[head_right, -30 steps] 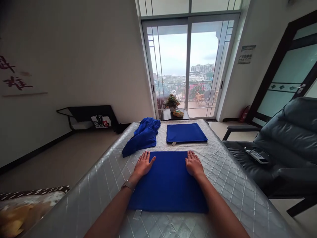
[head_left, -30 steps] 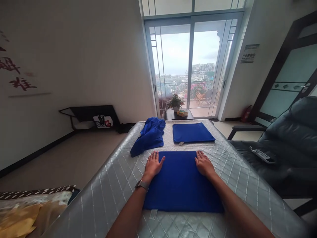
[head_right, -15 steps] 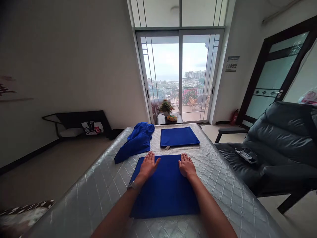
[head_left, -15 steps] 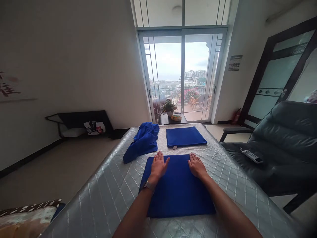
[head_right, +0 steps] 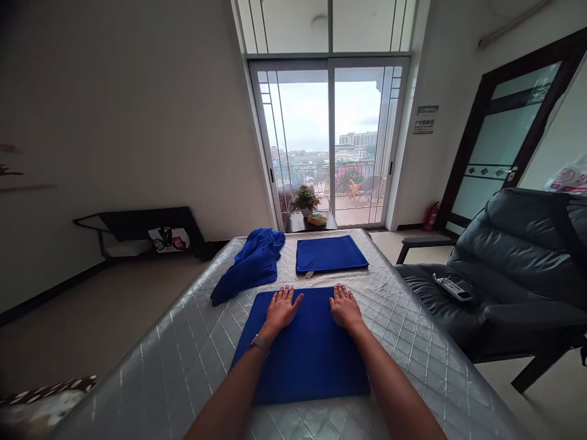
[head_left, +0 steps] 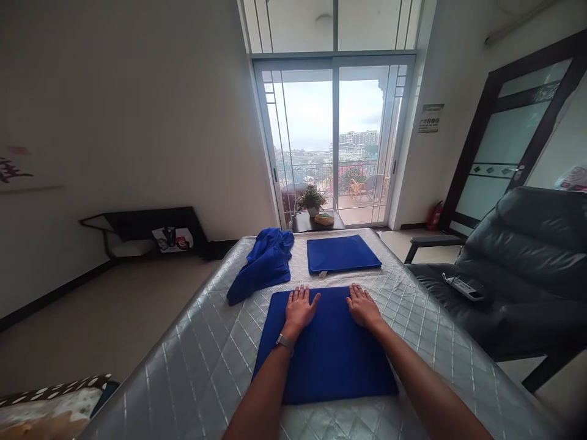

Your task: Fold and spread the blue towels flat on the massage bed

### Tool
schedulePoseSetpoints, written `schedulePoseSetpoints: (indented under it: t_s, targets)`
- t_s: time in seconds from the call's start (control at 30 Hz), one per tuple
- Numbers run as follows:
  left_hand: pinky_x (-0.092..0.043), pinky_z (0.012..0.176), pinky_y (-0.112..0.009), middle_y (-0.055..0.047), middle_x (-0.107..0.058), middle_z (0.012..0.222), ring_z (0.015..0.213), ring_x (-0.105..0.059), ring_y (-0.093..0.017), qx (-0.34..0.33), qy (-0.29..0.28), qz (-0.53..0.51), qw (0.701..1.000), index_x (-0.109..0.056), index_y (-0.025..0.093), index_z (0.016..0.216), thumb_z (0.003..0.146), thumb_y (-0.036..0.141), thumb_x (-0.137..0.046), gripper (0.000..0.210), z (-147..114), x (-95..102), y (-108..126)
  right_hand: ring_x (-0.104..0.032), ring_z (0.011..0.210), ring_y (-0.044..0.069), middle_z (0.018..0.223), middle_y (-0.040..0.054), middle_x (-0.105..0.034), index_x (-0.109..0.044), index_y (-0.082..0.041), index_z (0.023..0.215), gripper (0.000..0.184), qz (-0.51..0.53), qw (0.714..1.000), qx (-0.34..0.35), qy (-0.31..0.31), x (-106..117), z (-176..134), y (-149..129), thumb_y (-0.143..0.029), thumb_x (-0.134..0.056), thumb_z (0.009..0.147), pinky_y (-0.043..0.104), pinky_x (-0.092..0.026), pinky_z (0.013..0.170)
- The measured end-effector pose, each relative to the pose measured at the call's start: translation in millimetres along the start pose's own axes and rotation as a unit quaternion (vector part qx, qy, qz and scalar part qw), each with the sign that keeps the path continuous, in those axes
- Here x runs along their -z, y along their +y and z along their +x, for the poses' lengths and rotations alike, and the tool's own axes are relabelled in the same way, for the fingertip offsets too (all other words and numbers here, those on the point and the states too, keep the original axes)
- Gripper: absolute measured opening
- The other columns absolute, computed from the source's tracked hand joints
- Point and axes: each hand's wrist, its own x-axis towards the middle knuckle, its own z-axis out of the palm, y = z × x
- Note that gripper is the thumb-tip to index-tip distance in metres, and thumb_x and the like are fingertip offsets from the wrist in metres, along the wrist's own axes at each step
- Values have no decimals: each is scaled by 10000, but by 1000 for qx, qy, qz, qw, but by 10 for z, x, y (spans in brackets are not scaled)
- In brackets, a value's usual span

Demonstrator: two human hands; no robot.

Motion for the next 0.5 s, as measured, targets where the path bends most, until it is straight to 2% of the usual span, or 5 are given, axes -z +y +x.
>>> schedulePoseSetpoints:
  t_s: [0.1,0.17,0.27,0.4,0.5]
  targets:
    - [-163,1251,-474,-145,-282,1642,1532,-217,-278,35,12,44,998,-321,102,1565,989,667,-72,844,-57,74,-418,-106,1544,211,1663,127,-190,-244,-29,1582,652,-4,1000,18,-5,45,22,-26,-345,-206,1012,386,-45,1249]
    - [-164,1250,-467,-156,-296,1635,1528,-231,-280,39,21,66,997,-320,83,1562,992,659,-62,850,-90,70,-546,-118,1542,204,1664,120,-194,-246,-33,1582,650,4,1000,25,-5,50,33,-40,-343,-204,1012,367,-68,1247]
    - [-172,1248,-469,-167,-304,1630,1523,-245,-286,37,23,76,996,-322,67,1558,987,673,-76,868,-99,24,-587,-127,1540,208,1663,119,-193,-234,-29,1584,661,19,1000,23,-2,26,31,-47,-367,-179,1019,366,-115,1243]
    - [-170,1246,-477,-149,-295,1635,1526,-236,-287,42,12,73,996,-323,92,1562,981,685,-94,861,-41,-17,-609,-116,1542,202,1661,112,-187,-237,-38,1586,672,43,999,29,18,-6,6,-37,-398,-181,1020,368,-113,1243]
    - [-186,1240,-480,-155,-322,1620,1514,-268,-297,67,-1,66,996,-356,92,1549,985,677,-128,844,40,24,-582,-125,1541,205,1659,114,-192,-242,-33,1582,670,50,998,29,22,-11,-3,-38,-391,-183,1019,369,-108,1246]
